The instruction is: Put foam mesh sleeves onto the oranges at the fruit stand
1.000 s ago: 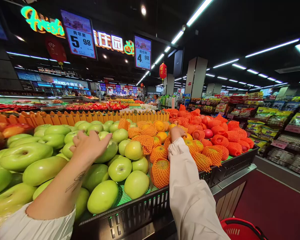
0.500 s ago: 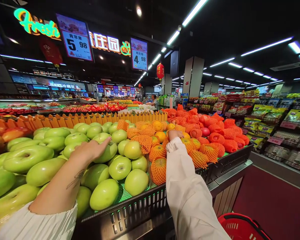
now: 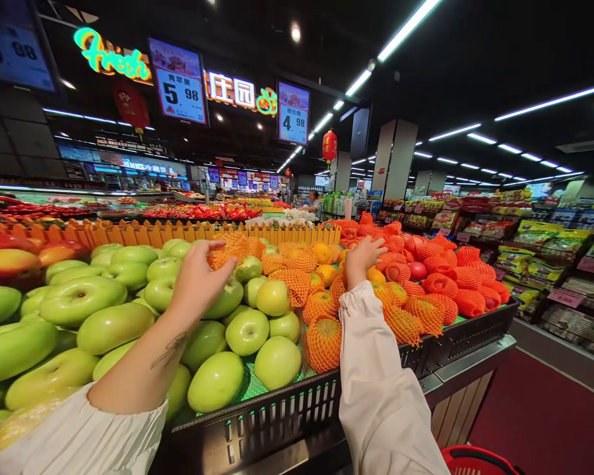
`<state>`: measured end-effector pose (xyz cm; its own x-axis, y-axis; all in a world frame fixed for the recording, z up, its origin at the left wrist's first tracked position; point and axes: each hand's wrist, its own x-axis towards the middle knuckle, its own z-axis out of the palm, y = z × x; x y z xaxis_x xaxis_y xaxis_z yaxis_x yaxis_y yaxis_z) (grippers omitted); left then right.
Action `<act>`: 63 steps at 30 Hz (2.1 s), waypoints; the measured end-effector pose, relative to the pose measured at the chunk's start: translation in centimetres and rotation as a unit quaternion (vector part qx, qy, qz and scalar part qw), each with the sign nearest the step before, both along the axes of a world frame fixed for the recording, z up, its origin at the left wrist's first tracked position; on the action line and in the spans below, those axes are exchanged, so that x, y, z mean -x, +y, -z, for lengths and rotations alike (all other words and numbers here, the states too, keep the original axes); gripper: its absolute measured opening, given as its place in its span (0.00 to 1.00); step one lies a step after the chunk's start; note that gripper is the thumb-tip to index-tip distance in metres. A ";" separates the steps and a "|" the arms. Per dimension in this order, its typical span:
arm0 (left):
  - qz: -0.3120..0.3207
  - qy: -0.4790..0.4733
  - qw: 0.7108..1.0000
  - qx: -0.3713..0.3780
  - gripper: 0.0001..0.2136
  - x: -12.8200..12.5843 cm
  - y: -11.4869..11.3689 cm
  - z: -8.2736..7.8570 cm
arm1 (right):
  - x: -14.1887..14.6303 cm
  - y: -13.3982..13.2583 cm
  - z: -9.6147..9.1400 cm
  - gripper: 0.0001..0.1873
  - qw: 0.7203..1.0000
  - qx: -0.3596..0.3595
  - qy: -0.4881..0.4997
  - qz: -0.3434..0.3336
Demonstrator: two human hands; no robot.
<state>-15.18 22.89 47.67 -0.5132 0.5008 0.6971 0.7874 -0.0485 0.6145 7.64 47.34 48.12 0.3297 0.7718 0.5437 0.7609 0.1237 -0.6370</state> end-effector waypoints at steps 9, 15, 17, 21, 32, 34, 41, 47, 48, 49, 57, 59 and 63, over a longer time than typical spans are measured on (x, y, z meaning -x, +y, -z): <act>0.098 -0.080 0.990 0.063 0.24 0.0 1.0 0.8 | 3.5 -2.9 -2.1 0.19 0.817 -0.039 0.445 -0.365; 0.076 -0.053 0.995 0.026 0.19 -0.5 0.2 0.1 | 5.9 -4.8 -0.5 0.26 0.658 0.135 0.474 -0.570; 0.087 -0.056 0.994 0.017 0.19 -0.6 0.1 0.1 | 6.5 -5.1 0.3 0.33 0.664 0.145 0.425 -0.598; 0.071 -0.093 0.993 0.009 0.24 -0.6 0.4 0.4 | 7.0 -5.2 1.0 0.48 0.705 0.081 0.359 -0.606; 0.053 -0.014 0.996 0.065 0.10 -0.8 0.3 0.2 | 5.6 -5.5 0.3 0.42 0.763 -0.252 -0.002 -0.595; 0.044 0.010 0.999 0.029 0.09 -0.8 0.3 0.2 | 5.7 -5.4 0.4 0.44 0.769 -0.242 0.003 -0.591; 0.159 -0.095 0.982 -0.037 0.08 -1.6 0.2 0.0 | 5.9 -5.5 0.5 0.40 0.766 -0.249 -0.011 -0.592; 0.516 -0.175 0.837 -0.044 0.21 -2.6 -0.8 -0.9 | 5.9 -6.3 -0.3 0.29 0.718 -0.385 -0.120 -0.567; 0.571 -0.167 0.804 -0.008 0.21 -2.7 -1.0 -1.0 | 6.0 -6.6 -0.4 0.25 0.715 -0.408 -0.139 -0.551; 0.611 -0.157 0.776 0.031 0.20 -2.9 -1.2 -1.1 | 6.0 -6.9 -0.6 0.22 0.713 -0.427 -0.155 -0.534; 0.493 -0.162 0.847 -0.118 0.25 -2.6 0.2 -1.3 | 5.7 -9.7 -1.2 0.23 0.692 -0.474 -0.195 -0.509; 0.413 -0.143 0.879 -0.192 0.23 -2.2 0.5 -1.2 | 5.5 -9.8 -1.4 0.29 0.676 -0.481 -0.190 -0.525; 0.296 -0.094 0.919 -0.241 0.19 -1.8 1.0 -0.9 | 5.6 -9.6 -1.4 0.33 0.645 -0.482 -0.148 -0.575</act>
